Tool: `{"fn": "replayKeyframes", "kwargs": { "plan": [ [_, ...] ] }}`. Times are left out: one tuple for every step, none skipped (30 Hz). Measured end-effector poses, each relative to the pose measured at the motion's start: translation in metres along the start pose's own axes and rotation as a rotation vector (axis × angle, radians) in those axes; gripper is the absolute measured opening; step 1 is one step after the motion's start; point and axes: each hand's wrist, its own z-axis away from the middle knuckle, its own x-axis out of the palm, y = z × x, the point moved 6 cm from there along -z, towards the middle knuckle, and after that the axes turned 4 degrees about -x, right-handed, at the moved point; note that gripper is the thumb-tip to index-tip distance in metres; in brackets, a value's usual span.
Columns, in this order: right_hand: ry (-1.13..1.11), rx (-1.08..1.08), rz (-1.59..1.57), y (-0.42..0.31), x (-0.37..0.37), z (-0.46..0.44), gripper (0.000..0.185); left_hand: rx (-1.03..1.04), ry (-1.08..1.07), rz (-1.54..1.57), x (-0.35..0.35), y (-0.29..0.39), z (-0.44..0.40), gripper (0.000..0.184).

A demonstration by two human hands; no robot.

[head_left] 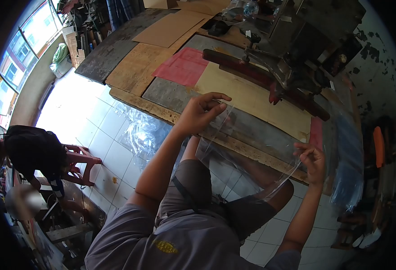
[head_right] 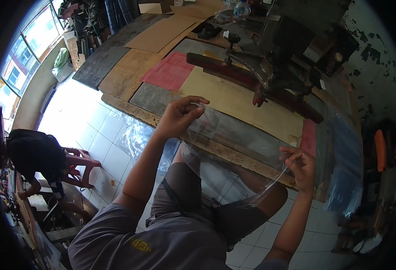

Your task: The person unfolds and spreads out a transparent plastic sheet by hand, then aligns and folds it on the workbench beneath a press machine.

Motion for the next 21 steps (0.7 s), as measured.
{"fn": "replayKeyframes", "kwargs": {
  "plan": [
    [0.0, 0.009, -0.006, 0.001, -0.001, 0.001, 0.015, -0.004, 0.001, -0.002, 0.0, 0.0, 0.0, 0.031],
    [0.0, 0.019, -0.013, 0.003, -0.001, 0.002, 0.015, -0.008, 0.003, -0.004, 0.0, -0.001, 0.0, 0.031],
    [0.0, 0.028, -0.02, 0.005, -0.002, 0.003, 0.015, -0.012, 0.004, -0.006, 0.0, -0.001, 0.0, 0.031],
    [0.003, 0.032, -0.029, 0.005, -0.002, 0.004, 0.015, -0.014, -0.001, -0.004, 0.0, -0.001, 0.0, 0.031],
    [0.006, 0.037, -0.038, 0.006, -0.003, 0.004, 0.014, -0.017, -0.005, -0.001, 0.0, 0.0, 0.0, 0.031],
    [0.008, 0.041, -0.047, 0.007, -0.003, 0.005, 0.014, -0.019, -0.009, 0.002, 0.001, 0.0, 0.0, 0.031],
    [0.013, 0.033, -0.055, 0.008, -0.003, 0.005, 0.014, -0.027, -0.012, 0.011, 0.001, 0.001, 0.0, 0.031],
    [0.018, 0.026, -0.063, 0.009, -0.002, 0.005, 0.013, -0.035, -0.015, 0.021, 0.001, 0.003, 0.001, 0.031],
    [0.024, 0.019, -0.07, 0.009, -0.002, 0.006, 0.013, -0.043, -0.019, 0.03, 0.001, 0.003, 0.001, 0.031],
    [0.025, 0.021, -0.066, 0.009, -0.001, 0.007, 0.013, -0.043, -0.012, 0.034, 0.001, 0.001, 0.001, 0.031],
    [0.028, 0.023, -0.061, 0.009, -0.001, 0.007, 0.013, -0.042, -0.006, 0.039, 0.0, -0.002, 0.0, 0.031],
    [0.033, 0.026, -0.055, 0.009, 0.0, 0.008, 0.012, -0.041, -0.002, 0.044, 0.0, -0.005, 0.0, 0.031],
    [0.042, 0.03, -0.053, 0.008, 0.0, 0.008, 0.012, -0.04, 0.001, 0.052, 0.0, -0.006, -0.001, 0.03],
    [0.053, 0.035, -0.048, 0.006, 0.001, 0.009, 0.012, -0.038, 0.001, 0.061, -0.001, -0.007, -0.001, 0.029],
    [0.065, 0.041, -0.043, 0.004, 0.001, 0.01, 0.013, -0.037, 0.0, 0.071, -0.001, -0.009, -0.001, 0.028],
    [0.077, 0.045, -0.039, 0.002, 0.001, 0.011, 0.012, -0.034, 0.003, 0.078, -0.001, -0.012, -0.002, 0.027],
    [0.089, 0.05, -0.035, -0.001, 0.002, 0.011, 0.012, -0.031, 0.007, 0.083, -0.002, -0.015, -0.003, 0.027],
    [0.1, 0.053, -0.033, -0.004, 0.003, 0.011, 0.012, -0.029, 0.012, 0.088, -0.002, -0.017, -0.003, 0.027],
    [0.109, 0.051, -0.022, -0.006, 0.004, 0.011, 0.011, -0.025, 0.012, 0.11, -0.002, -0.017, -0.003, 0.027],
    [0.117, 0.05, -0.01, -0.009, 0.004, 0.012, 0.011, -0.022, 0.013, 0.133, 0.0, -0.015, -0.002, 0.026],
    [0.124, 0.048, 0.001, -0.012, 0.005, 0.012, 0.011, -0.018, 0.016, 0.155, 0.0, -0.012, -0.002, 0.026]
  ]
}}
